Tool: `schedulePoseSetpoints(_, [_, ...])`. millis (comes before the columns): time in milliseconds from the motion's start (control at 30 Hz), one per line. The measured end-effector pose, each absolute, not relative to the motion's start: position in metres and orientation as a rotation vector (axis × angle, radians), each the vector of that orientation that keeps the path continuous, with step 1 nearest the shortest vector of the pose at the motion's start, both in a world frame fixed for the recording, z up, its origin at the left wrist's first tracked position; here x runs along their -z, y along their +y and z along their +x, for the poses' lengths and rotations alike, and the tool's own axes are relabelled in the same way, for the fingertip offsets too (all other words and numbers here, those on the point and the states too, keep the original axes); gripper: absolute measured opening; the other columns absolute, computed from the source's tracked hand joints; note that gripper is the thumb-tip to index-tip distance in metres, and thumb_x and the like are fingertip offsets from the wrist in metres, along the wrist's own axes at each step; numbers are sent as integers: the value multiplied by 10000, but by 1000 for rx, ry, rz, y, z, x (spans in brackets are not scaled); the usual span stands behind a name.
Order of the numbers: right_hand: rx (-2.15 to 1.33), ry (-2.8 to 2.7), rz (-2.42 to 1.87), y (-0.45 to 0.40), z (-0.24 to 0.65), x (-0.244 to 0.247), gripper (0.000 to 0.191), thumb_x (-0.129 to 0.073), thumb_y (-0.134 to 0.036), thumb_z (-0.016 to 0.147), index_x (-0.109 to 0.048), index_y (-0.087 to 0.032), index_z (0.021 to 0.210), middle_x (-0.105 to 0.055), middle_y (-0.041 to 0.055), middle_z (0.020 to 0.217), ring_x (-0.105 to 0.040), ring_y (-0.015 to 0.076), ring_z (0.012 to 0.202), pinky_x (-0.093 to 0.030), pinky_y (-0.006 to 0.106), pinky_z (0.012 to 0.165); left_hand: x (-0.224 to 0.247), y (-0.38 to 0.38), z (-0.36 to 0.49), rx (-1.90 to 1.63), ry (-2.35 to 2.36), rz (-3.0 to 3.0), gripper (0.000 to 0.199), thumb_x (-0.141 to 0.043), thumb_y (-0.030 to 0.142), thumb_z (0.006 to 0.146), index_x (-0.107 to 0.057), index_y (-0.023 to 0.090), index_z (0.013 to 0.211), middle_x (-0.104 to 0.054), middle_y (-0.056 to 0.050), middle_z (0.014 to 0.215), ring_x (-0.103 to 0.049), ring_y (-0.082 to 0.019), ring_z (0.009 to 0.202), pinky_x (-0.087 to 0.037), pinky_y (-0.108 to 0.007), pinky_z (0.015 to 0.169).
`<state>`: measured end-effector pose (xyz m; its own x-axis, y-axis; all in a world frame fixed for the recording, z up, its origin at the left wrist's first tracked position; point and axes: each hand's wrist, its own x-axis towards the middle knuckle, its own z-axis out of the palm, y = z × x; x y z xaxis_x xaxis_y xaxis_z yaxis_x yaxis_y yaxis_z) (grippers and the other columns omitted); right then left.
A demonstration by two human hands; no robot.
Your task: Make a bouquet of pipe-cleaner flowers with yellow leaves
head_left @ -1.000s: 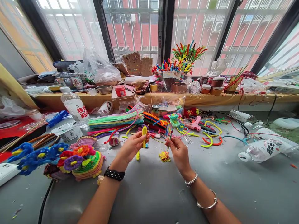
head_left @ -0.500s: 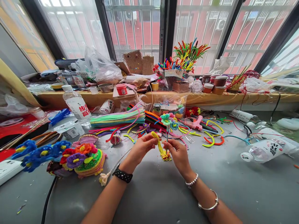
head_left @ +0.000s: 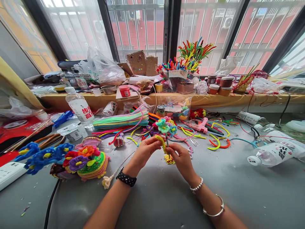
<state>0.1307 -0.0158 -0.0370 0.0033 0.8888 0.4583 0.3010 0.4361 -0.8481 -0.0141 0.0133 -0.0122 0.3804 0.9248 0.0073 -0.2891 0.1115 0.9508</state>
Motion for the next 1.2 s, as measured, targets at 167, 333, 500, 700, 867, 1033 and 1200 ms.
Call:
schedulePoseSetpoints(167, [-712, -1586, -1059, -17, 130, 34, 204, -520, -320, 773, -642, -178, 694, -595, 7, 608, -530, 132, 574, -416, 227, 549, 11, 12, -13, -1095, 750, 1111, 166, -677, 270, 619, -656, 177, 756, -606, -9, 773, -475, -96, 665, -353, -199, 601])
schedulePoseSetpoints(333, [-769, -1633, -1055, -18, 131, 32, 185, -543, -323, 760, -651, -174, 743, -619, 18, 642, -549, 143, 597, -420, 237, 568, 11, 11, -11, -1124, 682, 1040, 136, -679, 247, 621, -622, 175, 722, -574, 20, 699, -453, -72, 622, -342, -189, 592])
schedulePoseSetpoints(500, [-718, -1673, -1073, -19, 131, 32, 224, -517, -337, 780, -648, -164, 720, -599, 19, 623, -538, 140, 588, -412, 239, 563, 10, 11, -8, -1092, 635, 1031, 181, -658, 248, 647, -601, 169, 800, -545, 15, 718, -449, -68, 614, -356, -199, 600])
schedulePoseSetpoints(700, [-622, -1629, -1135, -19, 131, 35, 211, -502, -329, 794, -643, -183, 737, -608, 16, 632, -552, 140, 591, -422, 245, 585, 7, 8, -4, -1093, 879, 1286, 220, -685, 270, 598, -583, 151, 751, -545, 4, 683, -472, -98, 631, -365, -206, 562])
schedulePoseSetpoints(867, [-578, -1622, -1165, -18, 131, 36, 190, -530, -337, 775, -656, -196, 772, -614, 13, 652, -548, 142, 598, -420, 247, 579, 7, 6, -2, -1088, 1010, 1405, 182, -669, 302, 603, -589, 142, 635, -541, 7, 613, -476, -103, 601, -377, -217, 574])
schedulePoseSetpoints(1033, [-585, -1614, -1149, -18, 132, 34, 177, -563, -346, 750, -659, -198, 765, -622, 8, 663, -545, 139, 596, -424, 247, 591, 7, 7, -3, -1071, 995, 1290, 185, -674, 299, 593, -627, 134, 664, -594, -20, 656, -522, -130, 641, -412, -235, 612])
schedulePoseSetpoints(1200, [-546, -1648, -1164, -17, 133, 34, 185, -560, -347, 753, -664, -194, 769, -607, 12, 650, -547, 141, 591, -416, 242, 561, 7, 5, -1, -1084, 1006, 1267, 184, -694, 283, 571, -629, 129, 647, -588, -10, 629, -521, -119, 616, -412, -222, 591])
